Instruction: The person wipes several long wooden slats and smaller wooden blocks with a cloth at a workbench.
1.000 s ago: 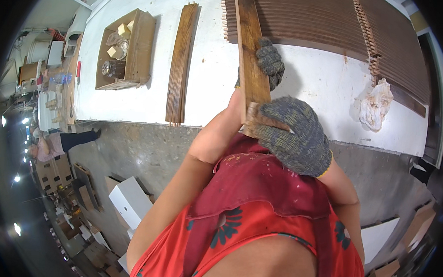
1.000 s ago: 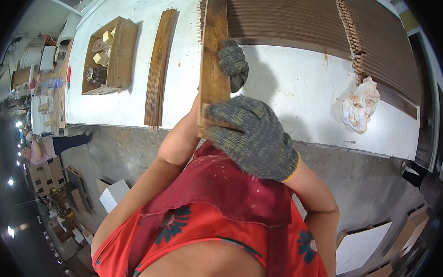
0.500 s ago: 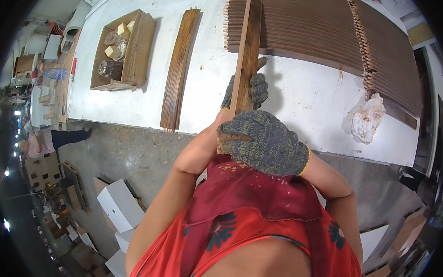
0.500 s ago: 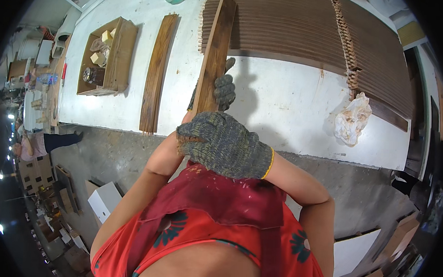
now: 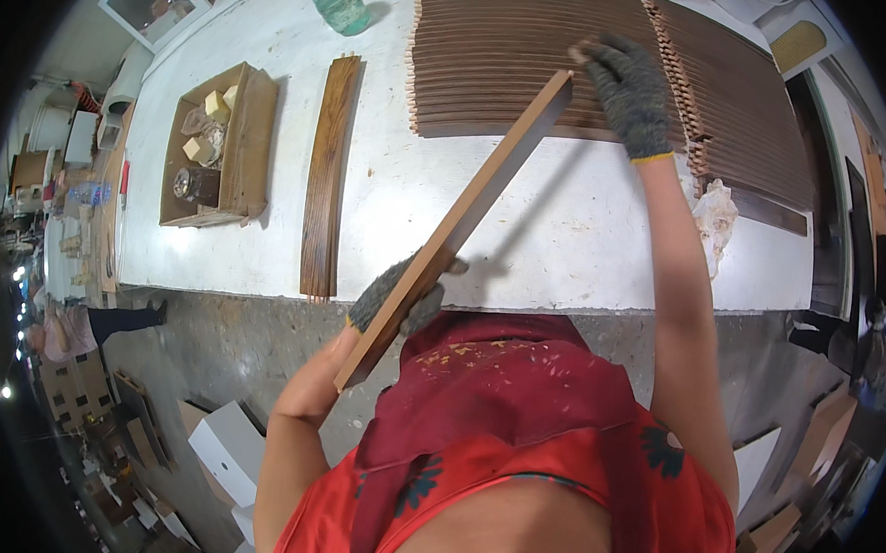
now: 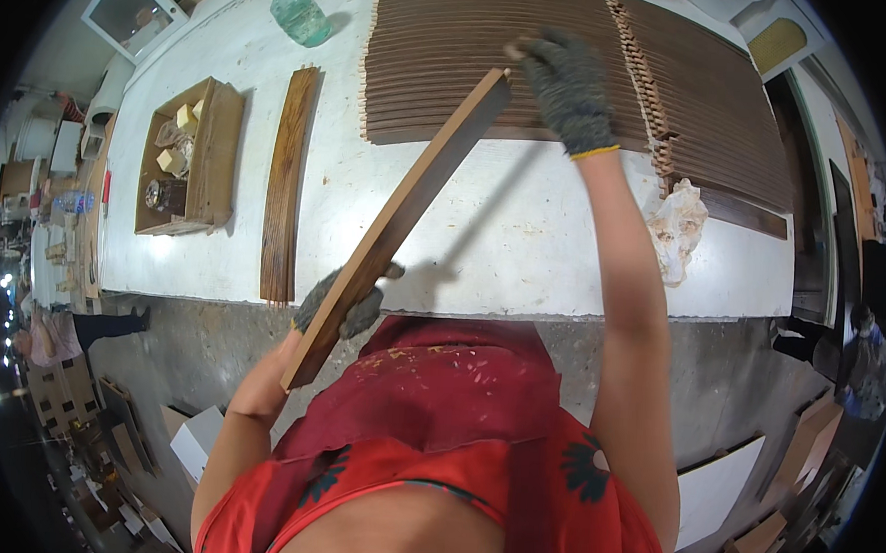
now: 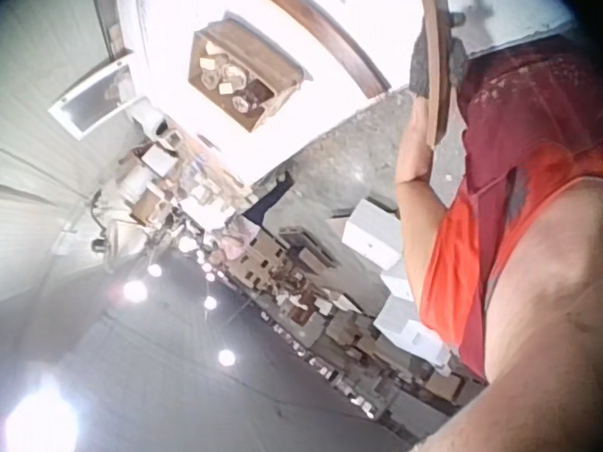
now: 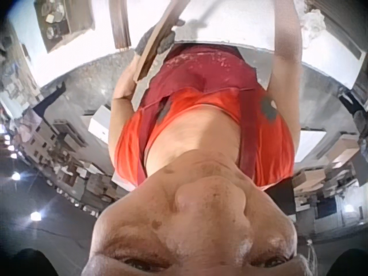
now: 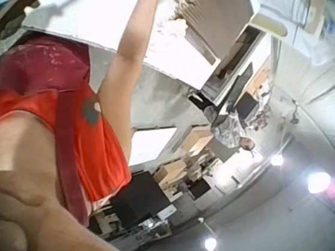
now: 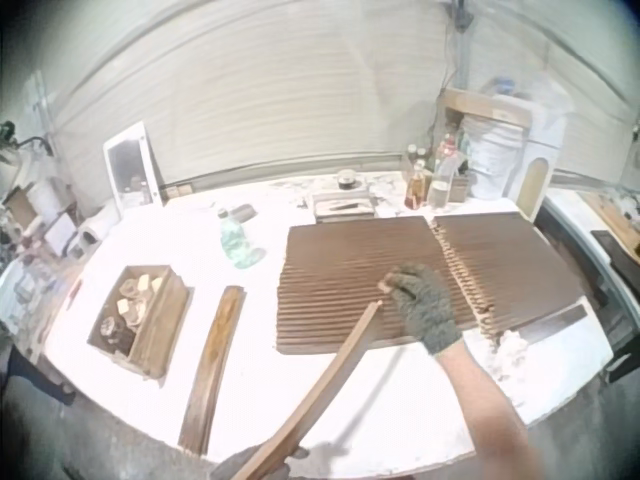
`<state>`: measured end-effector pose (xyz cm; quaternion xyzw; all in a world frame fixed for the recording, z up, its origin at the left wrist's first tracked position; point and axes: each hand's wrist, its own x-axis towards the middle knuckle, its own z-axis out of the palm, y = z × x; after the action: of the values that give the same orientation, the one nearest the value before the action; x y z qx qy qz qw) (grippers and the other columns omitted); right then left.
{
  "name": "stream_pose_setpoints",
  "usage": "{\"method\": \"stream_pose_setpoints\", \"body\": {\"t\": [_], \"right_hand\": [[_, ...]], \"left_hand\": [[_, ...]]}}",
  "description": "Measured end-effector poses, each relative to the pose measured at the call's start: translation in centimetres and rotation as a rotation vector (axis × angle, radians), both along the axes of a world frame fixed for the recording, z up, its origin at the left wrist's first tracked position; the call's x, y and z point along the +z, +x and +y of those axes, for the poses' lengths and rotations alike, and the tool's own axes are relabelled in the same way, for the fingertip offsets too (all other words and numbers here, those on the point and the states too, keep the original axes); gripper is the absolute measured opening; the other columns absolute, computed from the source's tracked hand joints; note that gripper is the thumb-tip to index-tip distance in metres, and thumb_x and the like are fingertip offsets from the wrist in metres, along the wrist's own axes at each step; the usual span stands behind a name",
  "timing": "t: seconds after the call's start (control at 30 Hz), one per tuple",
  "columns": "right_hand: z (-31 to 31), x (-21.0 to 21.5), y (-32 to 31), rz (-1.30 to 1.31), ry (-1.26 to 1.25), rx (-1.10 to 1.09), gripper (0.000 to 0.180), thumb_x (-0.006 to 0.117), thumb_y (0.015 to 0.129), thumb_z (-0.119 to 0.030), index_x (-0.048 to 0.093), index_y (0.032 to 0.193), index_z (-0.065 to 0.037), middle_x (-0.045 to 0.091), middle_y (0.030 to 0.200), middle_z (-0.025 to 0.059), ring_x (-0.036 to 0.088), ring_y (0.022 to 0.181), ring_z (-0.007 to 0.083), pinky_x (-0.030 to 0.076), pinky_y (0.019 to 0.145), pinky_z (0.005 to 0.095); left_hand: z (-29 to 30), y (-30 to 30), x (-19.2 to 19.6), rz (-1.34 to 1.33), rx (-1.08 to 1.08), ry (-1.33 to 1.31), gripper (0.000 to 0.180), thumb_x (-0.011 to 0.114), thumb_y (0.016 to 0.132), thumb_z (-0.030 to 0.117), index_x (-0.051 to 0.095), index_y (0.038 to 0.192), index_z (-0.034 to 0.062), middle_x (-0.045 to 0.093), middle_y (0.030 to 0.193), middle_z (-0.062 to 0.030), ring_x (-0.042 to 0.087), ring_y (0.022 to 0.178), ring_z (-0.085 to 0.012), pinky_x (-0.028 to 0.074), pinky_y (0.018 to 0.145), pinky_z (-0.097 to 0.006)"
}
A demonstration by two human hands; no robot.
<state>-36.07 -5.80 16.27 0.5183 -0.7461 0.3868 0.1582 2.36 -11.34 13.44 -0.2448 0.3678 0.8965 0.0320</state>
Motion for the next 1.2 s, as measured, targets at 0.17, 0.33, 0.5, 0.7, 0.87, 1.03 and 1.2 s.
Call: {"method": "stream_pose_setpoints", "body": {"t": [0.17, 0.33, 0.5, 0.7, 0.87, 1.03, 1.2], "right_hand": [[5.0, -2.3, 1.1, -0.964, -0.180, -0.074, 0.031, 0.065, 0.088, -0.027, 0.068, 0.102, 0.000, 0.061, 0.092, 0.0042, 0.054, 0.089, 0.0112, 0.041, 0.076, 0.0228], [13.9, -13.5, 3.5, -1.559, -0.456, 0.181, 0.038, 0.053, 0.094, -0.015, 0.053, 0.124, 0.008, 0.058, 0.121, 0.0137, 0.058, 0.106, 0.0200, 0.047, 0.091, 0.0305], [17.4, -14.6, 8.2, -1.317, -0.171, 0.075, 0.041, 0.052, 0.096, -0.024, 0.051, 0.124, 0.006, 0.057, 0.115, 0.0132, 0.055, 0.104, 0.0203, 0.046, 0.090, 0.0314], [20.3, -18.1, 5.7, -1.974, -0.769, 0.475, 0.050, 0.048, 0.097, -0.030, 0.041, 0.133, 0.003, 0.055, 0.121, 0.0213, 0.056, 0.104, 0.0322, 0.048, 0.089, 0.0408], [20.2, -17.7, 5.7, -1.920, -0.663, 0.434, 0.053, 0.049, 0.096, -0.037, 0.044, 0.131, 0.002, 0.056, 0.115, 0.0200, 0.056, 0.101, 0.0285, 0.048, 0.086, 0.0375], [20.3, -17.4, 6.0, -1.880, -0.626, 0.337, 0.051, 0.045, 0.097, -0.038, 0.046, 0.130, 0.001, 0.058, 0.112, 0.0181, 0.057, 0.098, 0.0266, 0.049, 0.084, 0.0357], [20.3, -17.2, 5.9, -1.943, -0.648, 0.340, 0.049, 0.044, 0.098, -0.035, 0.045, 0.131, 0.001, 0.057, 0.115, 0.0191, 0.056, 0.101, 0.0283, 0.049, 0.085, 0.0376]], "left_hand": [[0.2, 4.2, -1.5, 0.143, 0.115, 0.144, 0.066, 0.043, 0.095, 0.054, 0.043, 0.127, -0.0041, 0.045, 0.047, -0.0006, 0.038, 0.032, -0.0082, 0.026, 0.028, -0.025], [-3.6, 6.1, -0.1, -0.204, 0.307, -0.556, 0.063, 0.056, 0.086, 0.043, 0.048, 0.127, -0.0040, 0.052, 0.071, -0.0022, 0.048, 0.058, -0.0083, 0.041, 0.051, -0.023], [-9.0, 7.8, -0.4, -0.421, 0.463, -1.057, 0.062, 0.069, 0.082, 0.032, 0.048, 0.129, -0.0038, 0.062, 0.100, -0.0094, 0.056, 0.086, -0.0154, 0.047, 0.080, -0.030], [-13.6, 5.9, -1.2, -0.598, 0.391, -1.233, 0.071, 0.072, 0.077, 0.042, 0.049, 0.127, -0.0025, 0.065, 0.094, -0.0147, 0.060, 0.082, -0.0174, 0.049, 0.074, -0.031], [-15.6, 4.8, -2.0, -0.776, 0.246, -1.372, 0.079, 0.073, 0.072, 0.052, 0.048, 0.129, 0.0031, 0.066, 0.088, -0.0191, 0.064, 0.084, -0.0276, 0.050, 0.076, -0.038], [-17.5, 5.3, -4.0, -0.977, 0.029, -1.602, 0.096, 0.074, 0.067, 0.059, 0.040, 0.139, 0.0056, 0.057, 0.116, -0.0251, 0.059, 0.105, -0.0365, 0.047, 0.091, -0.043], [-16.4, 3.6, -5.6, -0.898, 0.161, -1.625, 0.100, 0.079, 0.066, 0.050, 0.034, 0.141, 0.0020, 0.052, 0.123, -0.0249, 0.055, 0.111, -0.0366, 0.046, 0.094, -0.043]]}}
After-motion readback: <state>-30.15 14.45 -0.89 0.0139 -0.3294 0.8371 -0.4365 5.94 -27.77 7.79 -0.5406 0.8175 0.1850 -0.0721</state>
